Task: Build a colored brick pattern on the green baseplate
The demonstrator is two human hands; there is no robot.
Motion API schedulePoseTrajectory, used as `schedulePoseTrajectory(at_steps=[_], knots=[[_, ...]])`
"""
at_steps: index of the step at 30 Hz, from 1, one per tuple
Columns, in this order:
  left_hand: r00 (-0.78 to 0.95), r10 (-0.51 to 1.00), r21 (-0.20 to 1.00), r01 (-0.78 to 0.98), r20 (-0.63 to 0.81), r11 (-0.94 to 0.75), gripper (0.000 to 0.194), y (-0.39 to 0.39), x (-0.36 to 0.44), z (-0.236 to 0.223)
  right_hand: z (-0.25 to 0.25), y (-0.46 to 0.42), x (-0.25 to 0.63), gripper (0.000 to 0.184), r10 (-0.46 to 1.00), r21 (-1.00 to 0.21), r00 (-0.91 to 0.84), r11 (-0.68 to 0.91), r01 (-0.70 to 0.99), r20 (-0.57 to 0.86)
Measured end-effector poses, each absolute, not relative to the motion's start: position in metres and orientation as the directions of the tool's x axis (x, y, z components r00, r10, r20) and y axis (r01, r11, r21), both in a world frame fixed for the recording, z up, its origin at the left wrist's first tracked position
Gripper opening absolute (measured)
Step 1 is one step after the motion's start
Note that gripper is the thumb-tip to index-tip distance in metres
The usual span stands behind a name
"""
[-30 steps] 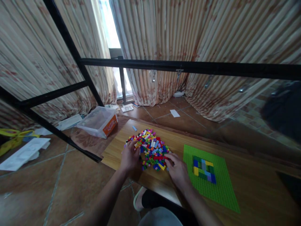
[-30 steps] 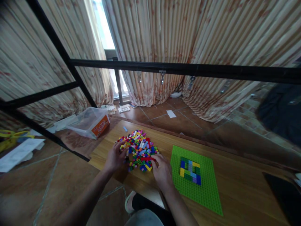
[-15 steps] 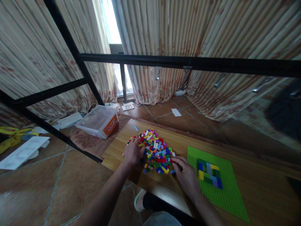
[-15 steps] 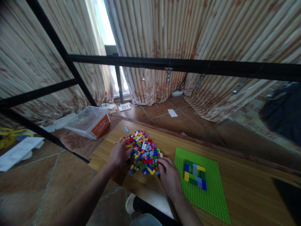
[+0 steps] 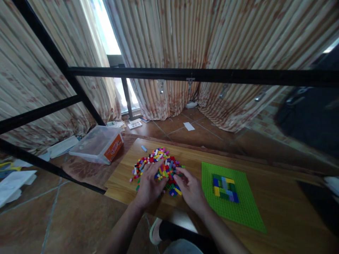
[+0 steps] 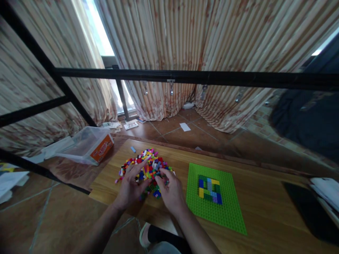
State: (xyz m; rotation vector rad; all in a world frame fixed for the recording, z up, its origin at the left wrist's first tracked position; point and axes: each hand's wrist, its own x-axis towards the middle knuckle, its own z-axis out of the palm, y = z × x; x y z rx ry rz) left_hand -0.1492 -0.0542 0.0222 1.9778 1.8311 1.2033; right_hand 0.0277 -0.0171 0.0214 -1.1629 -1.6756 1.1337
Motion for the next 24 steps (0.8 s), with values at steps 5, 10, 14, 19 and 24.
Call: schedulePoseTrajectory(at_steps=[5, 10, 14, 19, 24], knots=[[-0.156, 0.918, 0.780, 0.589, 0.365, -0.210, 0.056, -0.063, -0.122, 0.030, 0.025, -0.021, 0.015, 0.034, 0.972, -0.999, -0.237, 0.009, 0.043, -0.001], [-0.286, 0.955, 0.997, 0.048, 0.071, -0.059, 0.051, -0.062, -0.105, 0.034, 0.022, -0.030, 0.022, 0.037, 0.978, -0.986, -0.188, -0.112, -0.128, -0.086], [-0.319, 0.940, 0.993, -0.045, -0.117, 0.108, 0.044, -0.060, -0.094, 0.040, 0.024, -0.038, 0.024, 0.037, 0.982, -0.982, -0.156, -0.126, -0.143, -0.104], [-0.365, 0.915, 0.985, -0.094, -0.171, 0.146, 0.043, -0.059, -0.078, 0.039, 0.024, -0.041, 0.020, 0.041, 0.991, -0.976, -0.063, -0.129, -0.177, -0.120], [-0.387, 0.906, 0.983, -0.125, -0.171, 0.133, 0.040, -0.055, -0.066, 0.034, 0.020, -0.040, 0.015, 0.043, 0.986, -0.964, 0.029, -0.154, -0.218, -0.164]])
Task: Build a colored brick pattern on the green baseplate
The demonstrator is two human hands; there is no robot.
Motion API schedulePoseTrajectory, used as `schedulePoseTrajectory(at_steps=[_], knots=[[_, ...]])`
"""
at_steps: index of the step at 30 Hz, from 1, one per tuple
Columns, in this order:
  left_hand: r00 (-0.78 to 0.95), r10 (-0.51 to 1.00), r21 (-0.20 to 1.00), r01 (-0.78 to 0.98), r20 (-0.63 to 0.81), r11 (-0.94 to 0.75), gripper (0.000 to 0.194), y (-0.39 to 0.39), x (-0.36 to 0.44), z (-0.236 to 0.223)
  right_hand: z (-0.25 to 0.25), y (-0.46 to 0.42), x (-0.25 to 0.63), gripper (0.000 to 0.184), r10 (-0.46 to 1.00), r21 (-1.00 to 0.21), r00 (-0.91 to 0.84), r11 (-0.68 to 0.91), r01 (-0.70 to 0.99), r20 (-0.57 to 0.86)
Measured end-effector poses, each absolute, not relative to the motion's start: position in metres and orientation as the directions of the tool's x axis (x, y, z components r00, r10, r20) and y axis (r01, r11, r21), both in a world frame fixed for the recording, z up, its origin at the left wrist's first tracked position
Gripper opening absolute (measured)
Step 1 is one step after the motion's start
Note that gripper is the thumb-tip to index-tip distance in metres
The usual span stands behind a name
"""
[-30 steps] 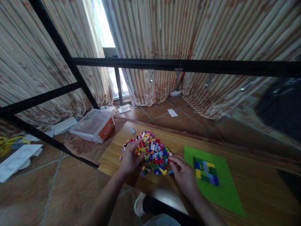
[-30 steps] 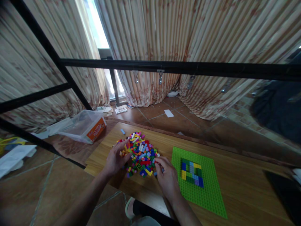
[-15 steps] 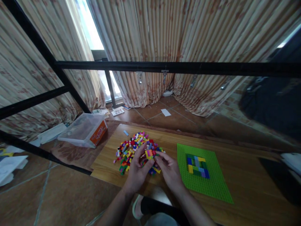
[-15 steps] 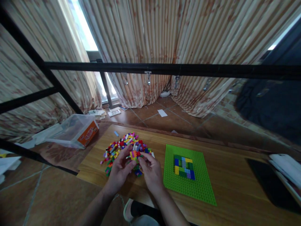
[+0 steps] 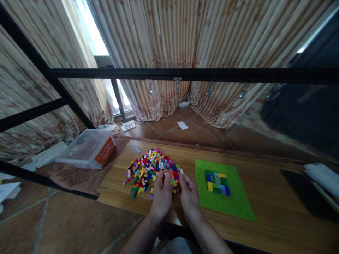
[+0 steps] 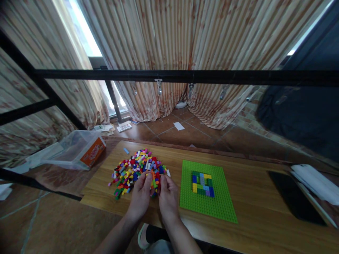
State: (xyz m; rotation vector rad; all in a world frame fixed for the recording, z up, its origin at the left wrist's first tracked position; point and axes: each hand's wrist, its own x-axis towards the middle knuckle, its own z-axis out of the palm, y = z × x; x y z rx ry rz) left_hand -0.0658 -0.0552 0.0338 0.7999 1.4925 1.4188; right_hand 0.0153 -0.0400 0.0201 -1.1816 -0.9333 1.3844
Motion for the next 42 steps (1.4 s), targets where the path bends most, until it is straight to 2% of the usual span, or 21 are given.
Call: schedulePoseTrajectory(at_steps=[4, 7, 9, 13, 15, 20, 25, 32, 42], knots=[[-0.359, 0.902, 0.963, -0.208, -0.240, 0.173, 0.038, -0.053, -0.063, 0.038, 0.023, -0.038, 0.015, 0.039, 0.961, -0.909, 0.009, -0.260, -0.327, -0.278], [-0.324, 0.920, 0.969, -0.182, -0.219, 0.167, 0.037, -0.053, -0.063, 0.041, 0.028, -0.036, 0.017, 0.040, 0.944, -0.896, -0.006, -0.316, -0.311, -0.331], [-0.320, 0.934, 0.984, -0.125, -0.161, 0.127, 0.036, -0.052, -0.063, 0.040, 0.029, -0.035, 0.017, 0.041, 0.957, -0.927, -0.019, -0.284, -0.243, -0.288], [-0.346, 0.938, 0.999, 0.044, 0.014, 0.001, 0.031, -0.052, -0.059, 0.032, 0.028, -0.032, 0.015, 0.035, 0.996, -0.987, 0.010, -0.090, -0.134, -0.092], [-0.366, 0.928, 0.991, 0.132, 0.062, -0.014, 0.030, -0.054, -0.057, 0.030, 0.026, -0.032, 0.014, 0.033, 0.998, -0.994, 0.040, -0.048, -0.099, -0.052], [-0.380, 0.917, 0.956, 0.292, 0.124, -0.008, 0.031, -0.058, -0.051, 0.031, 0.025, -0.036, 0.014, 0.032, 0.998, -0.992, 0.049, -0.029, -0.126, -0.036], [-0.373, 0.914, 0.925, 0.380, 0.161, -0.008, 0.030, -0.060, -0.046, 0.033, 0.019, -0.041, 0.017, 0.032, 0.995, -0.983, 0.068, -0.056, -0.173, -0.069], [-0.379, 0.905, 0.919, 0.392, 0.194, -0.033, 0.028, -0.061, -0.040, 0.029, 0.013, -0.046, 0.019, 0.033, 0.990, -0.957, 0.070, -0.102, -0.273, -0.125], [-0.410, 0.887, 0.940, 0.333, 0.212, -0.071, 0.031, -0.066, -0.038, 0.029, 0.025, -0.051, 0.022, 0.036, 0.986, -0.964, 0.115, -0.086, -0.251, -0.118]])
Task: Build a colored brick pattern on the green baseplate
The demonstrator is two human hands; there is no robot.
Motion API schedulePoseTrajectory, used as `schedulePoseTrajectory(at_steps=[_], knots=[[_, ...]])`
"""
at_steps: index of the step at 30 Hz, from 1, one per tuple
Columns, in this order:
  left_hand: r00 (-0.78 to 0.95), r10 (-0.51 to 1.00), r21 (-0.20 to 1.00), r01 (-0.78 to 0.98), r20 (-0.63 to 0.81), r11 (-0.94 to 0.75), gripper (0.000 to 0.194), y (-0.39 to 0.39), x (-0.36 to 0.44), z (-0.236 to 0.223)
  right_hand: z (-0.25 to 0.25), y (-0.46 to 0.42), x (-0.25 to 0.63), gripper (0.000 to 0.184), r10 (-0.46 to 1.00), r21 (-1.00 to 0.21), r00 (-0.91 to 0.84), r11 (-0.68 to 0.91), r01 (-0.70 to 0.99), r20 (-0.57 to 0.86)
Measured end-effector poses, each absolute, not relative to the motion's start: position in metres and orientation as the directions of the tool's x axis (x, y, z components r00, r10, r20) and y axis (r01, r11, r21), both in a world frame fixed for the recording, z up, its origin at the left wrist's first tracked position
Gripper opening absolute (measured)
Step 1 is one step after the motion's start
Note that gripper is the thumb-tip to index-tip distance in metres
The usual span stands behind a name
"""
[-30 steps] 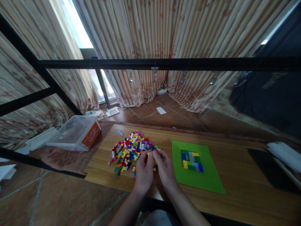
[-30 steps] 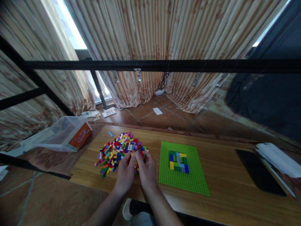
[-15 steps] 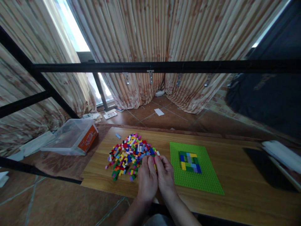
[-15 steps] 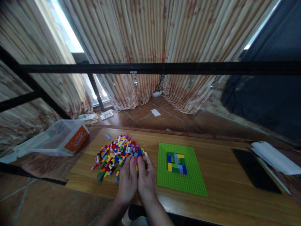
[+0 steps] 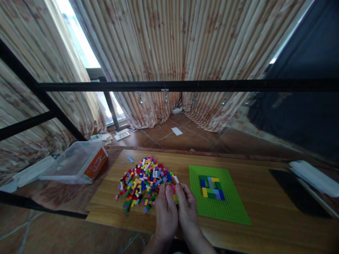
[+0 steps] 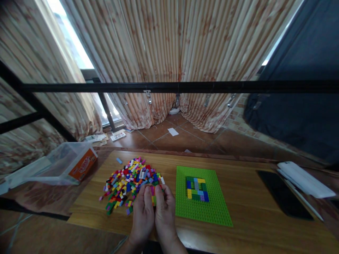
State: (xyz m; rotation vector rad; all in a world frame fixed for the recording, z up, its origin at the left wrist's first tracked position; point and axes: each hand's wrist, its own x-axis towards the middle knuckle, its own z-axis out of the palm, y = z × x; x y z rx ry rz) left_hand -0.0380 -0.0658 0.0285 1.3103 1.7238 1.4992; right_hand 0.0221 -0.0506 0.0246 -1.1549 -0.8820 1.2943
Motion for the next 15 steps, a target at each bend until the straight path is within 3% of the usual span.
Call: schedulePoseTrajectory(at_steps=[15], knots=[[-0.432, 0.878, 0.943, 0.329, 0.205, -0.058, 0.031, -0.055, -0.039, 0.037, 0.033, -0.035, 0.017, 0.023, 0.986, -0.965, 0.158, -0.016, -0.263, -0.059]])
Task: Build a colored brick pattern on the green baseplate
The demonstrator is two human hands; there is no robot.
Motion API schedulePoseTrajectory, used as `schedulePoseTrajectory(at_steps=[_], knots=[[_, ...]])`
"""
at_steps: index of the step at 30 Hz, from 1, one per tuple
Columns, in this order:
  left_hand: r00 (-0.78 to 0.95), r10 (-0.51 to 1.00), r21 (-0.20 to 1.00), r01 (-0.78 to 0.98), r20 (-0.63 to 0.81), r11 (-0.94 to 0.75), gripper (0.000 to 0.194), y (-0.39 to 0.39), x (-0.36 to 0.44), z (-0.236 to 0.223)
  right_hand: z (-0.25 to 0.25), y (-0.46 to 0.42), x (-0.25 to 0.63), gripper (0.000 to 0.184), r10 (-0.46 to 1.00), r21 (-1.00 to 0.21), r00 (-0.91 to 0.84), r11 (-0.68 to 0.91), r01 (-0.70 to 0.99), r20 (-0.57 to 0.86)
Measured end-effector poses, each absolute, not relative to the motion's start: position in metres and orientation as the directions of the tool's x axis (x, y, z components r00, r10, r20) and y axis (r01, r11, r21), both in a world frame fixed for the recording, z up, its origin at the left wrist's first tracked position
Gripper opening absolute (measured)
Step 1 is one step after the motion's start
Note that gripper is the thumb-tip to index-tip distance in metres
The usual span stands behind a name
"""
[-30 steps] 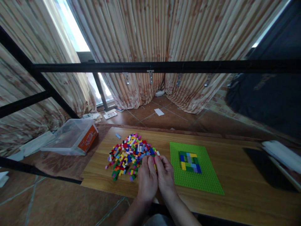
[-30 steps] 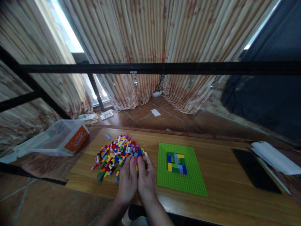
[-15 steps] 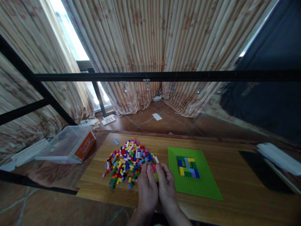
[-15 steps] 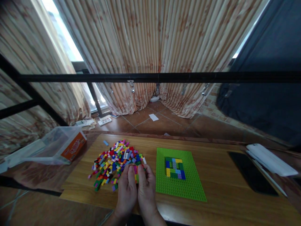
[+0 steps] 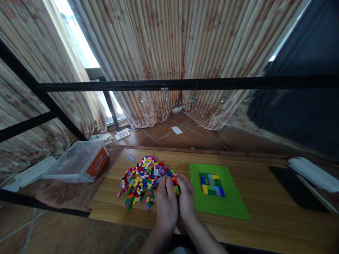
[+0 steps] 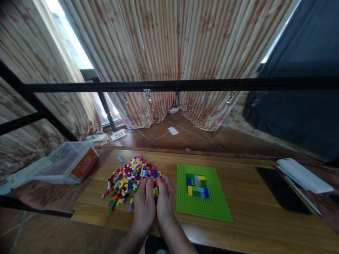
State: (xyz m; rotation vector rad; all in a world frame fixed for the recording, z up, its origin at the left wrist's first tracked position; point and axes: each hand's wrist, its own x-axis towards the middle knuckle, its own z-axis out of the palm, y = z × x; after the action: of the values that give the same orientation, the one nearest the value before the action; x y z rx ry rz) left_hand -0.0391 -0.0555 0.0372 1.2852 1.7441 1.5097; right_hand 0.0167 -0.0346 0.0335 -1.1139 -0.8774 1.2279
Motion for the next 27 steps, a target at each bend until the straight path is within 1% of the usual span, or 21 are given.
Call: schedulePoseTrajectory(at_steps=[4, 7, 10, 13, 18, 20, 22, 25, 26, 27], knots=[[-0.396, 0.895, 0.945, 0.319, 0.205, -0.076, 0.028, -0.0561, -0.0416, 0.0398, 0.0407, -0.0316, 0.0127, 0.030, 0.990, -0.977, 0.133, -0.008, -0.213, -0.037], [-0.395, 0.898, 0.949, 0.309, 0.194, -0.069, 0.029, -0.0565, -0.0438, 0.0400, 0.0420, -0.0295, 0.0087, 0.032, 0.992, -0.972, 0.103, -0.047, -0.228, -0.072], [-0.410, 0.885, 0.933, 0.353, 0.219, -0.067, 0.032, -0.0575, -0.0452, 0.0405, 0.0395, -0.0295, 0.0076, 0.030, 0.994, -0.962, 0.070, -0.061, -0.265, -0.082], [-0.410, 0.880, 0.913, 0.404, 0.239, -0.059, 0.032, -0.0588, -0.0448, 0.0426, 0.0371, -0.0308, 0.0106, 0.028, 0.998, -0.973, 0.046, -0.034, -0.228, -0.045], [-0.453, 0.861, 0.917, 0.397, 0.231, -0.037, 0.031, -0.0576, -0.0412, 0.0442, 0.0342, -0.0313, 0.0157, 0.025, 0.995, -0.983, 0.098, 0.019, -0.184, 0.001], [-0.462, 0.858, 0.928, 0.371, 0.224, -0.042, 0.030, -0.0556, -0.0409, 0.0426, 0.0334, -0.0316, 0.0147, 0.024, 0.992, -0.979, 0.124, 0.022, -0.200, -0.003], [-0.472, 0.861, 0.952, 0.302, 0.191, -0.045, 0.031, -0.0537, -0.0419, 0.0404, 0.0338, -0.0325, 0.0121, 0.026, 0.985, -0.947, 0.141, -0.054, -0.315, -0.103], [-0.496, 0.863, 0.989, 0.143, 0.095, -0.027, 0.035, -0.0518, -0.0453, 0.0378, 0.0355, -0.0328, 0.0089, 0.029, 0.932, -0.803, 0.087, -0.253, -0.539, -0.352], [-0.502, 0.863, 0.996, 0.084, 0.056, -0.015, 0.035, -0.0515, -0.0464, 0.0374, 0.0357, -0.0320, 0.0088, 0.029, 0.914, -0.760, 0.046, -0.307, -0.574, -0.404], [-0.504, 0.864, 1.000, 0.020, 0.015, -0.005, 0.036, -0.0513, -0.0474, 0.0371, 0.0356, -0.0308, 0.0093, 0.028, 0.905, -0.737, 0.004, -0.344, -0.581, -0.426]])
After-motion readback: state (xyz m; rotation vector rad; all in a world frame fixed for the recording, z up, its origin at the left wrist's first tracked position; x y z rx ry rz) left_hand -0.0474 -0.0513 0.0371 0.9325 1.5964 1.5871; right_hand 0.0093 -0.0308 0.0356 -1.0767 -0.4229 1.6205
